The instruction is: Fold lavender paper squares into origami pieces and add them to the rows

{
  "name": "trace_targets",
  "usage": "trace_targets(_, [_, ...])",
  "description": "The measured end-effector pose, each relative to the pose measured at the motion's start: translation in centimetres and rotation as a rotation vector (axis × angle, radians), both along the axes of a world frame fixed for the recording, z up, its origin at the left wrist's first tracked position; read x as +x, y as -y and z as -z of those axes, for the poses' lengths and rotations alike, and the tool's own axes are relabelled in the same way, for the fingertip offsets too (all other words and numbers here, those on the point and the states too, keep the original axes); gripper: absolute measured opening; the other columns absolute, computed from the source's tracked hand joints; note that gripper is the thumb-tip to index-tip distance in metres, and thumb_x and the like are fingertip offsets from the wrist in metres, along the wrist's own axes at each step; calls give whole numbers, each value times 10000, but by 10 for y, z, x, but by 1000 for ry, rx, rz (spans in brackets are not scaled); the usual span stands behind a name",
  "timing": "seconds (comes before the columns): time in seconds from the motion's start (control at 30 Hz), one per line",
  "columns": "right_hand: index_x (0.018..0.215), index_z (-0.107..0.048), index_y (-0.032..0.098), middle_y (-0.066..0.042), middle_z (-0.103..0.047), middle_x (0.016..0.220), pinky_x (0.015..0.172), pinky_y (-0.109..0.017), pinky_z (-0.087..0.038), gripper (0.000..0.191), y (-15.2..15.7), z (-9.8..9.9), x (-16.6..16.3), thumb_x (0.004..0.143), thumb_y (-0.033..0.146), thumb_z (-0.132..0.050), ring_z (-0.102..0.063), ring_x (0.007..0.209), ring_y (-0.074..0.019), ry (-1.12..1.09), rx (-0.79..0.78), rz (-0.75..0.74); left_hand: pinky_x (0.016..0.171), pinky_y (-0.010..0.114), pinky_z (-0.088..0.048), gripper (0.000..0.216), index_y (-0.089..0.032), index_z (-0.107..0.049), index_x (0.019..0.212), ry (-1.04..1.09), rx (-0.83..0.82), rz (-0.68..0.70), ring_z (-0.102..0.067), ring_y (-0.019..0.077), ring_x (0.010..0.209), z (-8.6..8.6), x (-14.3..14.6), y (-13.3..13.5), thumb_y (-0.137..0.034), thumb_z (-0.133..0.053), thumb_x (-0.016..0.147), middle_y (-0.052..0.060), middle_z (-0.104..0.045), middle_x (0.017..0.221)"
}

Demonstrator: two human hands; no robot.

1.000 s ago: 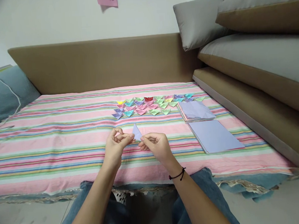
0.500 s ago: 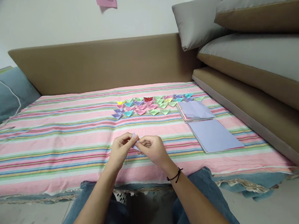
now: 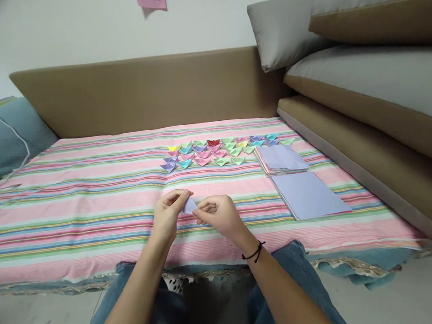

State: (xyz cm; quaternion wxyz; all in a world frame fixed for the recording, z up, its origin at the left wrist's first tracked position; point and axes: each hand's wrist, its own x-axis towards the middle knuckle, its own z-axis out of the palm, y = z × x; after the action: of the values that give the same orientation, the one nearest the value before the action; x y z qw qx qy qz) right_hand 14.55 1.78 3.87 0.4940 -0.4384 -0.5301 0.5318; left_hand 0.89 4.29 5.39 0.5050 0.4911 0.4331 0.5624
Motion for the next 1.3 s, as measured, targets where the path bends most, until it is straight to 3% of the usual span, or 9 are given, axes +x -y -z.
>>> trace_targets(0.17, [708, -688, 140, -44, -681, 577, 551, -303, -556, 278, -2, 3, 2, 575, 370, -772, -657, 545, -180, -53, -8, 3, 519, 214, -414, 210, -149, -700, 717, 15, -36, -9, -543, 121, 578, 1, 0, 0, -350, -712, 654, 19, -632, 641])
trace_targets(0.33, [701, -674, 149, -38, -675, 579, 551, -298, -547, 270, -6, 4, 6, 574, 364, -779, -658, 546, -181, -125, 2, 143, 537, 211, -447, 341, -141, -655, 851, 41, -106, 167, -579, 111, 559, 2, 2, -1, -305, -778, 579, 8, -653, 637])
trace_targets(0.47, [716, -680, 151, -29, -673, 610, 598, -309, -541, 261, -7, 0, 8, 584, 355, -773, -640, 575, -165, -160, -33, 100, 524, 202, -445, 323, -137, -605, 773, 49, -90, 147, -553, 93, 490, 1, -2, -1, -260, -800, 546, -25, -606, 519])
trace_targets(0.67, [768, -722, 164, -7, -644, 651, 628, -283, -485, 213, -4, -5, 8, 690, 361, -701, -570, 609, -123, -283, -46, 33, 544, 192, -450, 256, -172, -558, 817, 24, -39, 259, -550, 83, 521, -1, -6, 0, -250, -736, 650, -31, -609, 568])
trace_targets(0.77, [790, -733, 168, -26, -677, 711, 650, -286, -490, 221, -3, -3, 6, 633, 322, -749, -594, 648, -131, -356, -124, 45, 531, 200, -456, 190, -165, -616, 815, -87, 68, 190, -560, 95, 554, 5, -5, -2, -257, -709, 677, -7, -614, 642])
trace_targets(0.93, [779, -744, 180, -29, -698, 714, 665, -308, -510, 227, -3, -3, 6, 592, 304, -776, -612, 661, -149, -349, -132, 141, 642, 285, -530, 239, -164, -700, 906, -296, 170, 106, -635, 159, 708, 11, -1, -3, -312, -662, 722, 86, -657, 963])
trace_targets(1.1, [728, -743, 196, -19, -718, 722, 709, -317, -532, 160, -7, -1, 8, 595, 282, -771, -641, 676, -156, -284, -25, 179, 659, 286, -535, 332, -151, -703, 922, -339, 122, 118, -649, 201, 781, 6, 1, 1, -350, -724, 657, 97, -674, 930])
trace_targets(1.3, [752, -734, 201, -27, -732, 766, 749, -352, -548, 183, -9, 1, 10, 594, 286, -771, -679, 749, -198, -203, 27, 185, 641, 276, -533, 388, -134, -691, 967, -275, 76, 162, -660, 189, 735, 4, 1, 1, -325, -744, 633, 87, -686, 884])
